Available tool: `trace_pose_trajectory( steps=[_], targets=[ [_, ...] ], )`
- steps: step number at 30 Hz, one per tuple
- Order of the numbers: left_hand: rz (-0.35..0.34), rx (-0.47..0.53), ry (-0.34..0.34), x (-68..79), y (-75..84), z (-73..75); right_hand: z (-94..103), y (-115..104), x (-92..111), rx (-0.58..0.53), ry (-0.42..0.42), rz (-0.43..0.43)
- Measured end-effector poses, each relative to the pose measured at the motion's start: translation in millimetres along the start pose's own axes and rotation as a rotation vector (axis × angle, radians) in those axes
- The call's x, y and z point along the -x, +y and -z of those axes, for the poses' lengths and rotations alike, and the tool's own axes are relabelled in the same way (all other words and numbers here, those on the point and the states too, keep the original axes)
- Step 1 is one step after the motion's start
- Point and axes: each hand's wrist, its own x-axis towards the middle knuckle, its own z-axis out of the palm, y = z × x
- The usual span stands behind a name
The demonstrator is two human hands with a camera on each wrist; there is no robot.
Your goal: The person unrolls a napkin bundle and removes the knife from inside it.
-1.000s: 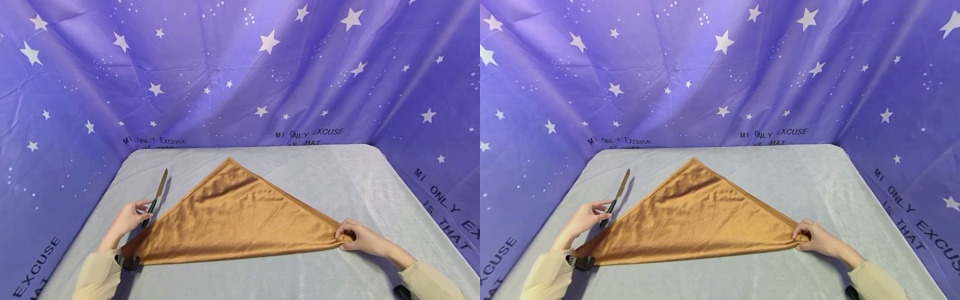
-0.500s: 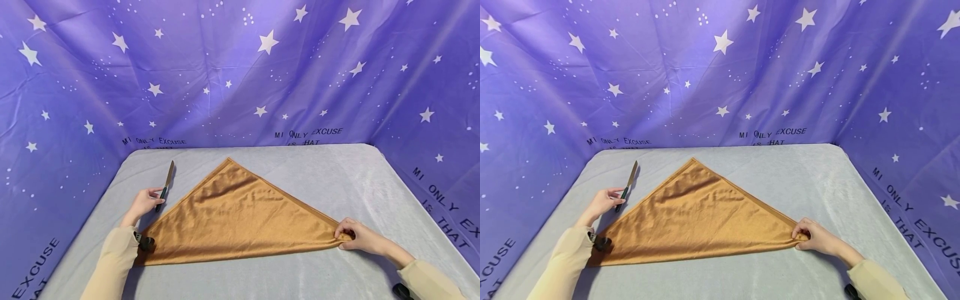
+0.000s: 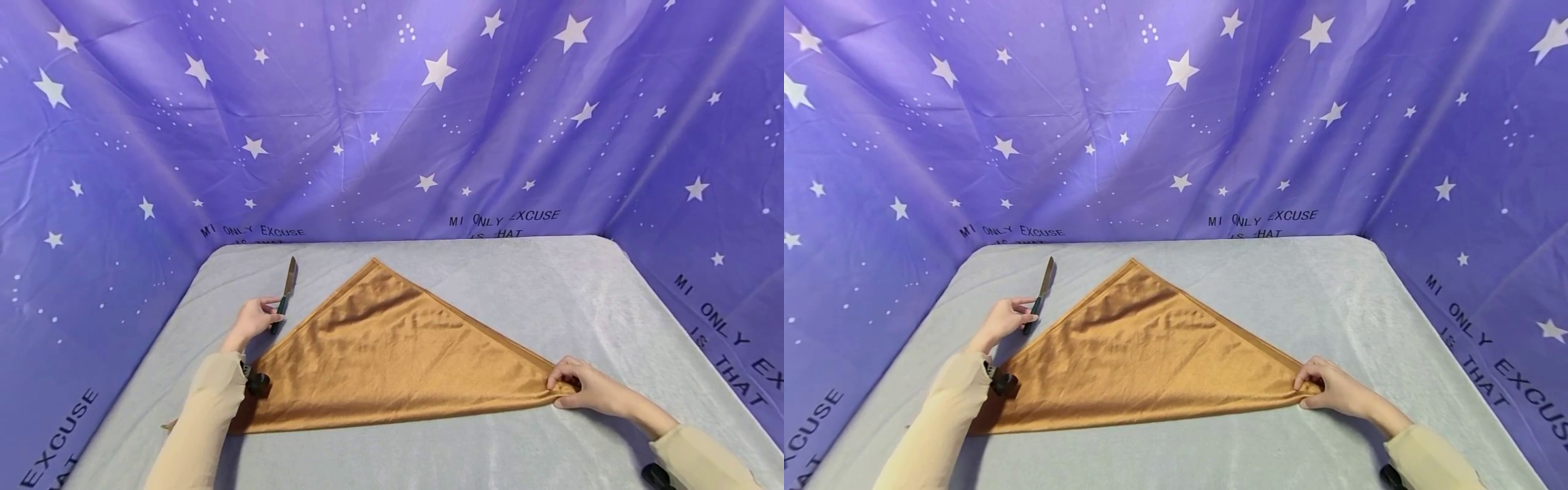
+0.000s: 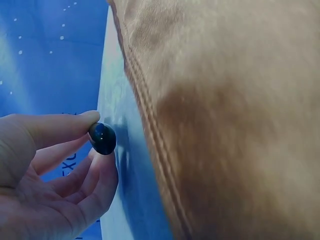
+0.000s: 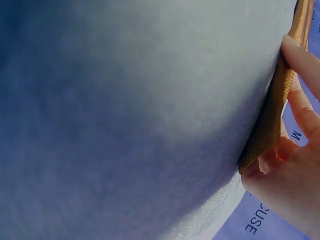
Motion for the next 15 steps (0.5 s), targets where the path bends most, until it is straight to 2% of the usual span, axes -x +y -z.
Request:
trace_pose_trajectory(
  steps=[7,15],
  targets=[
    [-0.010,0.001,0.019,-4.8,4.4,-7.7,-0.1,0.2,0.2,0.012,0.002,-0.004],
    [0.018,-0.003,0.019,-6.7,6.5,-8.8,-0.4,1.0,-0.9,-0.019,0.000,0.016]
  ],
)
